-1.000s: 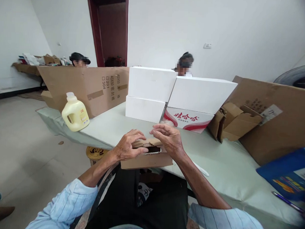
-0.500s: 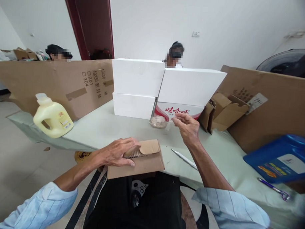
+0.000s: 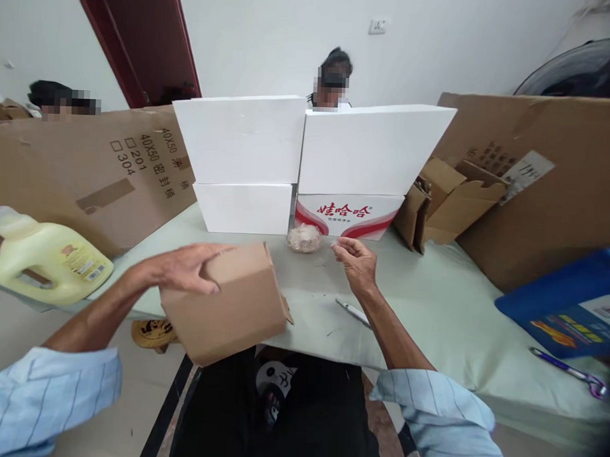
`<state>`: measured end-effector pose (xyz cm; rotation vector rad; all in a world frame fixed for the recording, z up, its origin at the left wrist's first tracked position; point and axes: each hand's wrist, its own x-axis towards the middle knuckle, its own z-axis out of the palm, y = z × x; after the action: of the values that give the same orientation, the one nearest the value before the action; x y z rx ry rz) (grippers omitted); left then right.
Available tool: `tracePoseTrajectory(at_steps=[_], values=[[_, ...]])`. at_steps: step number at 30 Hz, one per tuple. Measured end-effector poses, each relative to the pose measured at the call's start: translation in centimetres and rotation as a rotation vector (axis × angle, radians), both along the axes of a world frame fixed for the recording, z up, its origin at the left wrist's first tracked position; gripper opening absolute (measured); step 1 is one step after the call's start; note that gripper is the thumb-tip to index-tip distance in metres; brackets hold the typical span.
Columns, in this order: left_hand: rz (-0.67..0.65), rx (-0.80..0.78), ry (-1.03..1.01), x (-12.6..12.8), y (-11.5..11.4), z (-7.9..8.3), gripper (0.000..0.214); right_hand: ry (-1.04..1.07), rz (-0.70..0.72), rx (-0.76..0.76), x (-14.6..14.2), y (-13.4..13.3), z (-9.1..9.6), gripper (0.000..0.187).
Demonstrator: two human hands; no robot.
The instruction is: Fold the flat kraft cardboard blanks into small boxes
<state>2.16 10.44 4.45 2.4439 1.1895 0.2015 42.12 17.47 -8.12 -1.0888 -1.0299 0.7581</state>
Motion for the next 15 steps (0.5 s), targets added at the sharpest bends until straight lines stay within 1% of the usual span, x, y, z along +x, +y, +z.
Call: tracePoseTrajectory(at_steps=[1, 3, 4, 6, 7, 8, 9, 10, 11, 12, 13, 14, 15], values=[[0.040, -0.026, 0.023, -0.9, 1.7, 0.5, 0.079, 0.013, -0.007, -0.006, 0.1, 0.3, -0.2, 0.050], [0.148, -0.020, 0.154, -2.3, 4.5, 1.0, 0.076, 0.032, -0.012, -0.011, 0.2, 0.9, -0.6, 0.051], [0.215, 0.013, 0.236, -2.5, 5.5, 1.0, 0.076, 0.041, -0.011, -0.010, 0.2, 1.3, -0.8, 0.050], [0.345, 0.169, 0.348, -1.8, 6.1, 0.4, 0.074, 0.064, -0.006, -0.008, 0.1, 2.0, -1.1, 0.050], [0.385, 0.278, 0.347, -0.7, 6.0, -0.2, 0.069, 0.081, -0.003, -0.010, -0.1, 2.3, -1.3, 0.049], [0.398, 0.389, 0.307, 0.7, 5.7, -0.8, 0.061, 0.097, 0.001, -0.014, -0.2, 2.7, -1.5, 0.049], [0.369, 0.478, 0.226, 2.4, 5.4, -1.5, 0.053, 0.111, 0.008, -0.017, -0.4, 3.0, -1.7, 0.049], [0.294, 0.499, 0.124, 4.3, 5.4, -2.2, 0.046, 0.121, 0.018, -0.019, -0.7, 3.3, -1.8, 0.048], [0.205, 0.463, 0.021, 6.4, 5.6, -2.9, 0.041, 0.125, 0.029, -0.017, -0.9, 3.6, -1.9, 0.048], [0.123, 0.390, -0.057, 8.4, 6.2, -3.6, 0.038, 0.126, 0.040, -0.014, -1.1, 3.8, -2.0, 0.047], [0.076, 0.318, -0.114, 10.4, 7.1, -4.2, 0.037, 0.123, 0.050, -0.007, -1.3, 4.1, -2.0, 0.047], [0.060, 0.252, -0.165, 12.2, 8.4, -4.8, 0.035, 0.120, 0.058, 0.000, -1.5, 4.4, -2.0, 0.046], [0.071, 0.182, -0.227, 13.7, 9.9, -5.4, 0.034, 0.118, 0.062, 0.008, -1.7, 4.7, -2.0, 0.046]])
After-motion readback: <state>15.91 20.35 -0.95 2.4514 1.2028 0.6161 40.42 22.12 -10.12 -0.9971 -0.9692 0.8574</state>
